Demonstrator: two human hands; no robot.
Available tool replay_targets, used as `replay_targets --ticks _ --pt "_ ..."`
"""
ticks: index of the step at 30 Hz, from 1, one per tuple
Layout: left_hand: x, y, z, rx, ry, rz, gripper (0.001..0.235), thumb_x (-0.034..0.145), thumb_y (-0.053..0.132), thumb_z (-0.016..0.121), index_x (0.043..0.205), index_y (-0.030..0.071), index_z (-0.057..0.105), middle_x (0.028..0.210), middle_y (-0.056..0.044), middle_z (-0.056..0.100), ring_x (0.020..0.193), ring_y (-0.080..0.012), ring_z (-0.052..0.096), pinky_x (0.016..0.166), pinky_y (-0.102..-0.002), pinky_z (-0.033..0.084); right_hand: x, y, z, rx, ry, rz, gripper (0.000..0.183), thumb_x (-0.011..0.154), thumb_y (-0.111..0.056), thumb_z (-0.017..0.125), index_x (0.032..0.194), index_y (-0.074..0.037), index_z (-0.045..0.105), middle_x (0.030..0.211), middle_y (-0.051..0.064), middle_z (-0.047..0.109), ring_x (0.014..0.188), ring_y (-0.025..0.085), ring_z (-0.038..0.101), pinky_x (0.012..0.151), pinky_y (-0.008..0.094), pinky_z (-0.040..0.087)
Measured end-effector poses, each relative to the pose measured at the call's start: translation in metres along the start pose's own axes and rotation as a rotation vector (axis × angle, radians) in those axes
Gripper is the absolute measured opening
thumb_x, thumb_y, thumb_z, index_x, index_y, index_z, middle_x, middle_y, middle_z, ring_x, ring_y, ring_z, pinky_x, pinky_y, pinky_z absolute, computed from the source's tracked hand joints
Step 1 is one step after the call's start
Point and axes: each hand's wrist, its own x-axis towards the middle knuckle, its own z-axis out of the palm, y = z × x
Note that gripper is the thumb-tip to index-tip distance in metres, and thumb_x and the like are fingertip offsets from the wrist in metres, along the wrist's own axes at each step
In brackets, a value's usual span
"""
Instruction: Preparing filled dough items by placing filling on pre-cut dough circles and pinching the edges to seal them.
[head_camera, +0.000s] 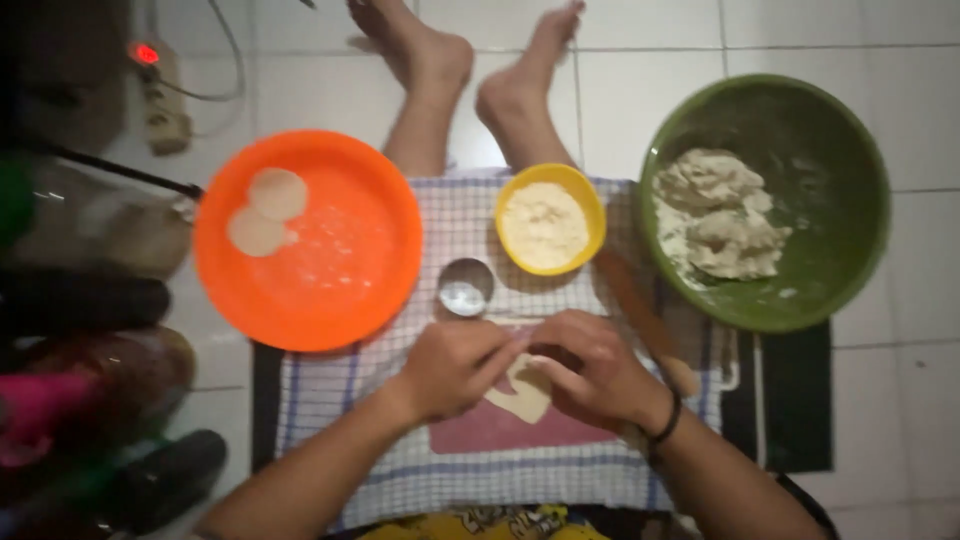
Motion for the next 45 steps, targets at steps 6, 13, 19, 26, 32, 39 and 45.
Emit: replay_targets --ticks 6,13,19,26,32,39,45 --pt "0.007 0.014 -0.007 -0.016 -0.041 -0.064 0.033 0.103 0.027 0.058 0.073 0.014 0.068 0.060 -0.004 0.068 0.058 -0.0227 0.070 0.054 -0.030 0.054 -0.010 0.012 0.003 0.016 -0.032 -0.078 0.016 0.092 -0.018 0.074 0.100 -0.004 0.075 0.089 0.015 0.074 0.080 0.038 0.072 0.073 0.048 0.058" --pt "-0.001 0.021 -0.003 0.036 -0.031 -0.047 0.027 0.099 0.023 0.062 0.078 0.010 0.069 0.063 -0.011 0.070 0.062 -0.0311 0.072 0.056 -0.037 0.055 -0.021 0.019 0.009 0.016 -0.023 -0.066 0.014 0.091 -0.015 0.074 0.100 -0.004 0.076 0.087 0.015 0.073 0.078 0.037 0.072 0.071 0.047 0.057" --pt "0.000 0.039 -0.012 -0.005 -0.002 -0.067 0.031 0.102 0.027 0.058 0.076 0.013 0.069 0.060 -0.008 0.069 0.061 -0.0287 0.071 0.058 -0.034 0.055 -0.011 -0.005 -0.003 -0.011 -0.009 -0.080 0.017 0.090 -0.017 0.076 0.103 -0.006 0.075 0.086 0.013 0.072 0.069 0.033 0.069 0.066 0.045 0.056" --pt "-0.002 0.019 -0.008 0.012 -0.038 -0.009 0.025 0.101 0.025 0.062 0.081 0.012 0.071 0.065 -0.009 0.072 0.063 -0.0275 0.073 0.057 -0.032 0.056 -0.012 0.000 0.001 0.025 -0.015 -0.074 0.017 0.088 -0.017 0.077 0.102 -0.008 0.076 0.086 0.011 0.072 0.066 0.030 0.067 0.064 0.043 0.056" --pt "-0.003 0.016 -0.006 -0.001 -0.019 -0.024 0.023 0.100 0.024 0.064 0.081 0.013 0.071 0.064 -0.009 0.071 0.064 -0.0296 0.073 0.057 -0.033 0.056 -0.018 0.022 0.006 0.041 -0.044 -0.060 0.019 0.087 -0.016 0.077 0.103 -0.006 0.076 0.088 0.013 0.074 0.070 0.033 0.070 0.066 0.045 0.057" --pt "0.003 0.023 -0.011 -0.018 -0.015 -0.056 0.026 0.101 0.027 0.062 0.079 0.015 0.071 0.064 -0.007 0.071 0.062 -0.0267 0.073 0.057 -0.032 0.056 -0.013 0.014 0.002 0.016 -0.047 -0.064 0.019 0.089 -0.018 0.076 0.105 -0.007 0.076 0.092 0.013 0.075 0.079 0.034 0.073 0.070 0.045 0.059" --pt "0.000 0.011 -0.006 0.000 -0.007 0.023 0.022 0.100 0.022 0.063 0.084 0.010 0.072 0.068 -0.011 0.073 0.066 -0.0313 0.073 0.058 -0.035 0.057 -0.010 0.003 -0.001 -0.005 -0.047 -0.067 0.017 0.090 -0.017 0.076 0.104 -0.008 0.076 0.091 0.011 0.074 0.078 0.032 0.072 0.071 0.044 0.058"
